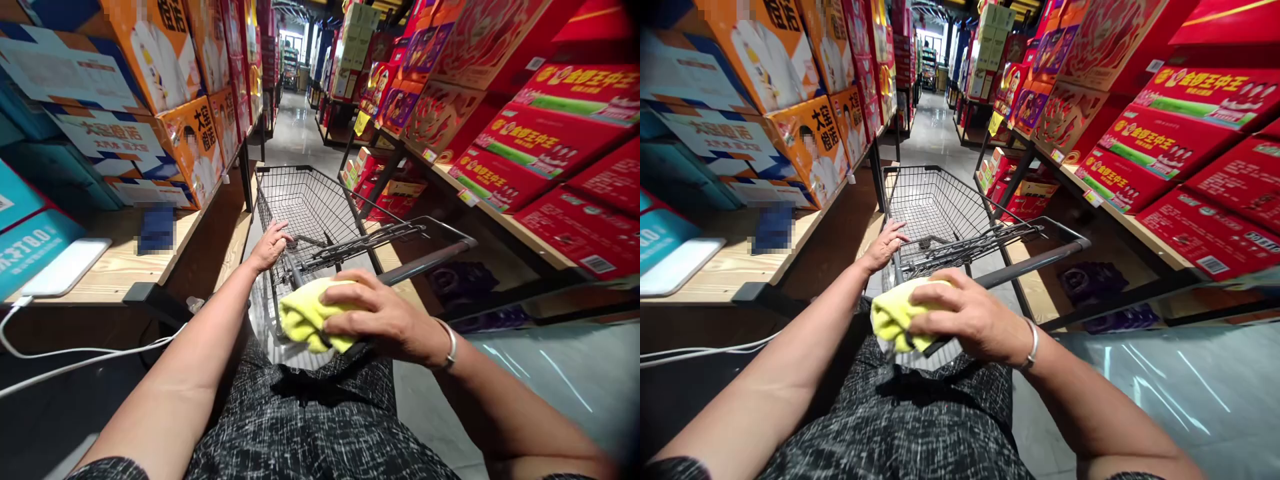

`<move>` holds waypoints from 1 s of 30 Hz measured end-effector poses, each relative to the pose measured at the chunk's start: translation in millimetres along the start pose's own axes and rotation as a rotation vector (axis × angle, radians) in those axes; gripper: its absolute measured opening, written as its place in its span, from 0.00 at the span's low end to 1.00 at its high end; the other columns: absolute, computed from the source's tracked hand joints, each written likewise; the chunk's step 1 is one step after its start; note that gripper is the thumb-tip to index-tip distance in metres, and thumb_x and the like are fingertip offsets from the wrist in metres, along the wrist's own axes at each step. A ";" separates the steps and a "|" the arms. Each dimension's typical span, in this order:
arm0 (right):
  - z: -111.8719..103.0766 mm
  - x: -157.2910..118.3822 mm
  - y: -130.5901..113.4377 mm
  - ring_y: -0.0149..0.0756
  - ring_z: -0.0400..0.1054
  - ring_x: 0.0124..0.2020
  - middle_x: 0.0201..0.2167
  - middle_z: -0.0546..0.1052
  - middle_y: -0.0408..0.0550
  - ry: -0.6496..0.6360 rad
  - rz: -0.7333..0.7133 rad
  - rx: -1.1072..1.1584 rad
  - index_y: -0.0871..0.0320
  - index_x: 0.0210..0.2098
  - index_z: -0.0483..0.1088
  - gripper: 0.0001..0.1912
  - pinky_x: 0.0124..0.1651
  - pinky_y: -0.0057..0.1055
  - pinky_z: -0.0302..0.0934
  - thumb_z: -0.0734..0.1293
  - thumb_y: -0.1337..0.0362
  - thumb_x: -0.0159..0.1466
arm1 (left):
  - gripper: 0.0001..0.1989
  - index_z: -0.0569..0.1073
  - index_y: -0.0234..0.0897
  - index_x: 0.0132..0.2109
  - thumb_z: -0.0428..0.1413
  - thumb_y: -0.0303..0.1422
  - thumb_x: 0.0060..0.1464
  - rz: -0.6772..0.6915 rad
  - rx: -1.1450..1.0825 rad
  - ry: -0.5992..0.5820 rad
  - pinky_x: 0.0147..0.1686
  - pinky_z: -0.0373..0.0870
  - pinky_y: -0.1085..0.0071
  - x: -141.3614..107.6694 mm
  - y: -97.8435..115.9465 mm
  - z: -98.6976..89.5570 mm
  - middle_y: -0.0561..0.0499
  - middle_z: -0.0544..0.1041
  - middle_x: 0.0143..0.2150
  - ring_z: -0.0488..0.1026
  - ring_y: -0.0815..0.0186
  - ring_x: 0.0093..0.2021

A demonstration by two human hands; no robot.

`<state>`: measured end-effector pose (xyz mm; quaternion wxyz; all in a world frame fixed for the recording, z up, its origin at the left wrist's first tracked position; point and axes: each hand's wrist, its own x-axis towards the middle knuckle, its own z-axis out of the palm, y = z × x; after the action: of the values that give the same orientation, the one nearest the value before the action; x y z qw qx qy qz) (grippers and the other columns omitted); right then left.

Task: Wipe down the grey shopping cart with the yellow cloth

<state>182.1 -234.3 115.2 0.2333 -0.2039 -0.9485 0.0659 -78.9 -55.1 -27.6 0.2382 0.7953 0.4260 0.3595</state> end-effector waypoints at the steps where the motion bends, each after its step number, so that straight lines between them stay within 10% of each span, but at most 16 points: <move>1: -2.8 -12.7 7.0 0.40 0.62 0.58 0.52 0.75 0.47 0.054 0.047 -0.021 0.44 0.50 0.74 0.15 0.60 0.45 0.64 0.65 0.67 0.67 | 0.18 0.78 0.37 0.45 0.45 0.39 0.62 -0.009 -0.012 0.009 0.71 0.45 0.45 -0.8 -0.6 -0.9 0.45 0.64 0.69 0.43 0.50 0.75; 9: -49.0 -139.6 104.3 0.56 0.61 0.59 0.58 0.68 0.61 0.413 0.745 -0.469 0.53 0.49 0.71 0.19 0.62 0.53 0.56 0.64 0.71 0.59 | 0.14 0.76 0.35 0.44 0.52 0.35 0.55 -0.250 -0.205 0.352 0.65 0.63 0.53 -7.8 16.7 0.9 0.42 0.74 0.59 0.69 0.54 0.62; 12: -58.4 -156.7 124.8 0.57 0.59 0.60 0.59 0.66 0.61 0.472 1.006 -0.607 0.55 0.50 0.70 0.24 0.62 0.53 0.54 0.61 0.73 0.54 | 0.18 0.73 0.34 0.52 0.49 0.40 0.62 -0.314 -0.344 0.472 0.56 0.72 0.56 -22.2 52.5 -5.2 0.43 0.77 0.50 0.76 0.57 0.51; 15: -53.8 -139.7 118.9 0.55 0.59 0.59 0.58 0.67 0.56 0.503 1.111 -0.628 0.54 0.49 0.71 0.25 0.60 0.52 0.54 0.59 0.73 0.53 | 0.21 0.71 0.38 0.57 0.45 0.46 0.68 -0.076 -0.303 0.473 0.62 0.67 0.57 -48.0 110.8 -17.6 0.45 0.75 0.56 0.72 0.57 0.59; 21: -27.9 -58.1 48.5 0.50 0.64 0.56 0.57 0.72 0.48 0.182 0.704 -0.246 0.46 0.55 0.71 0.30 0.58 0.50 0.58 0.61 0.75 0.55 | 0.29 0.62 0.51 0.67 0.52 0.53 0.63 0.255 0.092 0.095 0.64 0.64 0.51 -86.3 197.6 -26.8 0.48 0.70 0.63 0.67 0.52 0.64; 25: -14.5 -10.5 19.9 0.42 0.65 0.57 0.59 0.71 0.50 0.049 0.312 0.054 0.47 0.61 0.66 0.27 0.58 0.45 0.60 0.61 0.72 0.64 | 0.49 0.52 0.51 0.72 0.67 0.49 0.50 0.249 0.347 -0.001 0.60 0.66 0.48 -88.9 190.3 -23.7 0.44 0.70 0.63 0.69 0.46 0.60; 30: -37.7 -8.4 57.9 0.38 0.69 0.49 0.47 0.76 0.50 -0.172 0.396 0.141 0.53 0.53 0.71 0.19 0.54 0.39 0.64 0.61 0.71 0.64 | 0.54 0.51 0.50 0.73 0.70 0.45 0.45 0.241 0.420 -0.016 0.58 0.67 0.48 -84.9 166.9 -28.4 0.43 0.73 0.59 0.72 0.44 0.57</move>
<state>227.2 -184.0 132.2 0.1479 -0.3627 -0.8995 0.1937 -48.6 -212.5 73.3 0.0263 0.8752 0.3917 0.2826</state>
